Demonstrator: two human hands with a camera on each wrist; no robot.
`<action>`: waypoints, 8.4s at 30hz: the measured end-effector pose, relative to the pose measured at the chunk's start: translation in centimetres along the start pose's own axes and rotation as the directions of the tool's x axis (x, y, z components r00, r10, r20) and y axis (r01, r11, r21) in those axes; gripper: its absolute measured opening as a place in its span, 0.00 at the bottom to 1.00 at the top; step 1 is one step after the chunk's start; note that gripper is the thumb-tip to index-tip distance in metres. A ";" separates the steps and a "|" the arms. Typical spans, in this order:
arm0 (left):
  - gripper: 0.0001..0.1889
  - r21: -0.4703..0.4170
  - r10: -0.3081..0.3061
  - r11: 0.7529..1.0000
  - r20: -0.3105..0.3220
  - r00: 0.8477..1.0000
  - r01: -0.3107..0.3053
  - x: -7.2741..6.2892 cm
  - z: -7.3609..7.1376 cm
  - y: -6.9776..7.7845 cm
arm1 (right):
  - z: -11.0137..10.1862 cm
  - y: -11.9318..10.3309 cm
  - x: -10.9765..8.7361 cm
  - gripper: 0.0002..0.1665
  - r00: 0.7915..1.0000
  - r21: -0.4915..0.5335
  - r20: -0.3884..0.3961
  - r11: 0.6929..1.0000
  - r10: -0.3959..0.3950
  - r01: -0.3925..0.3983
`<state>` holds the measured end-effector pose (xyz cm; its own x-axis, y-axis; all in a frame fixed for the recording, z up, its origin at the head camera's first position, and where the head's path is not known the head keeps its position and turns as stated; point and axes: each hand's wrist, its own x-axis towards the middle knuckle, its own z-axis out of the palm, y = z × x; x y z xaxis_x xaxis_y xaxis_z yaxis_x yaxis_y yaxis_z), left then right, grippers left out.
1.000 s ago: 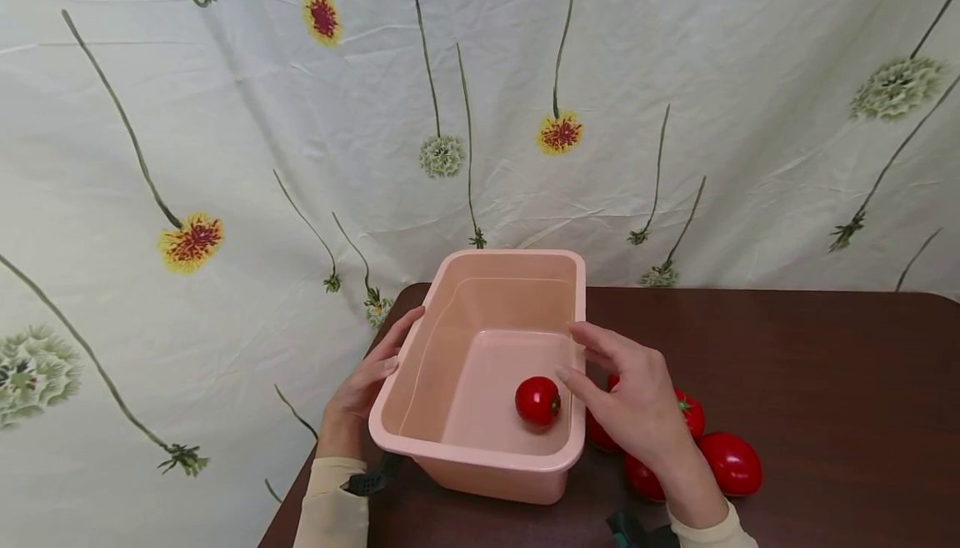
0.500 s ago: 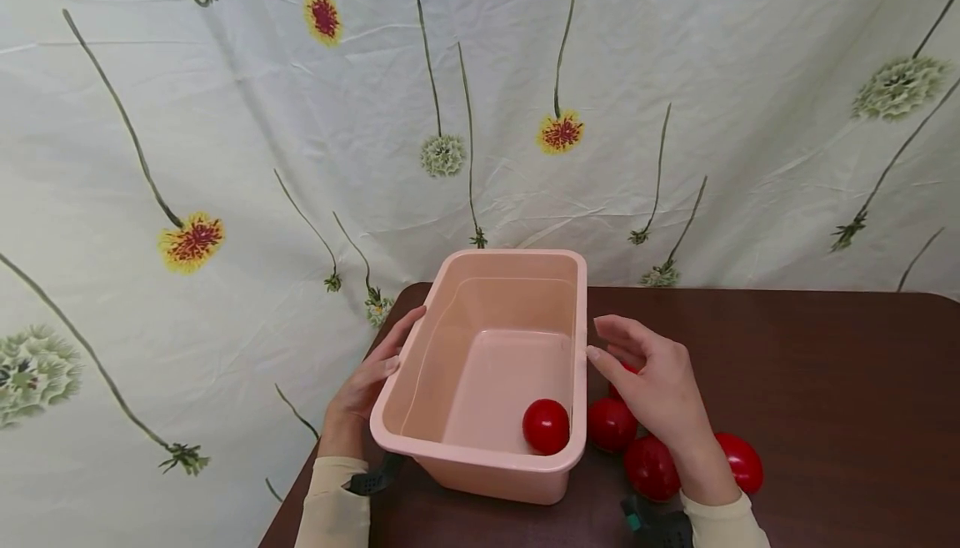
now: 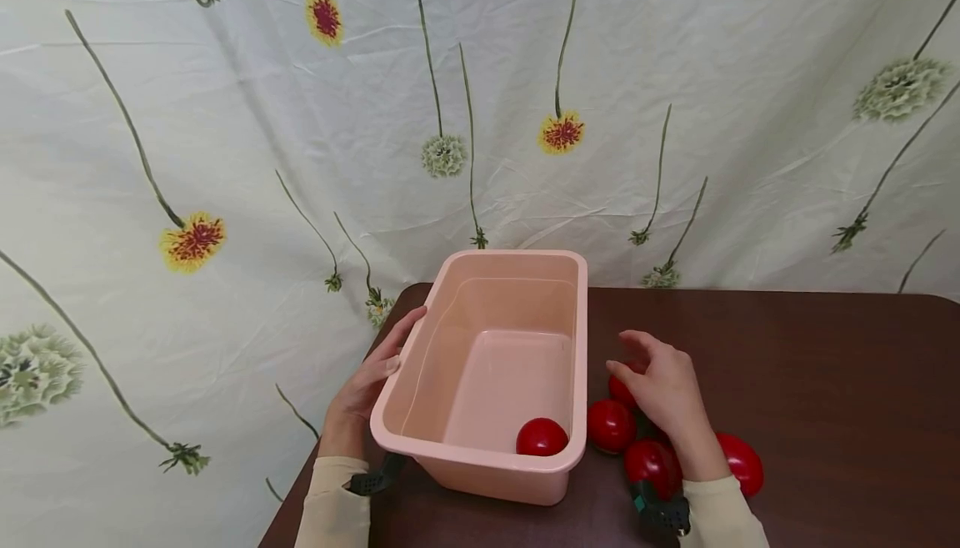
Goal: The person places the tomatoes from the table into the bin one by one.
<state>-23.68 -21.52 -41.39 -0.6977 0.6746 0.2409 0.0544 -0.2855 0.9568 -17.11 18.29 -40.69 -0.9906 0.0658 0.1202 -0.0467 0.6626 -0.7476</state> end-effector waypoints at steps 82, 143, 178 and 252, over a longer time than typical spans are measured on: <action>0.37 0.018 -0.003 1.000 -0.007 1.000 0.003 0.2 0.0 0.0 | 0.2 3.9 1.2 0.39 0.988 -0.183 0.089 0.973 -0.130 0.144; 0.39 -0.019 -0.004 1.000 0.002 1.000 0.004 0.3 -0.4 -0.5 | -0.7 -6.1 -2.8 0.37 0.989 0.524 -0.119 0.841 -0.085 0.135; 0.39 -0.002 -0.012 1.000 -0.013 1.000 0.012 0.3 -0.2 -0.6 | 1.1 -7.2 -3.5 0.40 0.979 0.465 -0.063 0.862 -0.192 0.199; 0.38 -0.009 0.016 1.000 -0.002 1.000 -0.016 0.4 -0.1 -0.7 | -5.9 6.6 -0.5 0.28 0.863 0.455 0.486 0.883 -0.137 -0.117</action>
<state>-24.09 -21.12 -41.96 -0.6985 0.6684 0.2557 0.0589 -0.3025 0.9513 -16.19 27.06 -41.85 -0.9111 -0.3968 -0.1117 0.0156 0.2376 -0.9712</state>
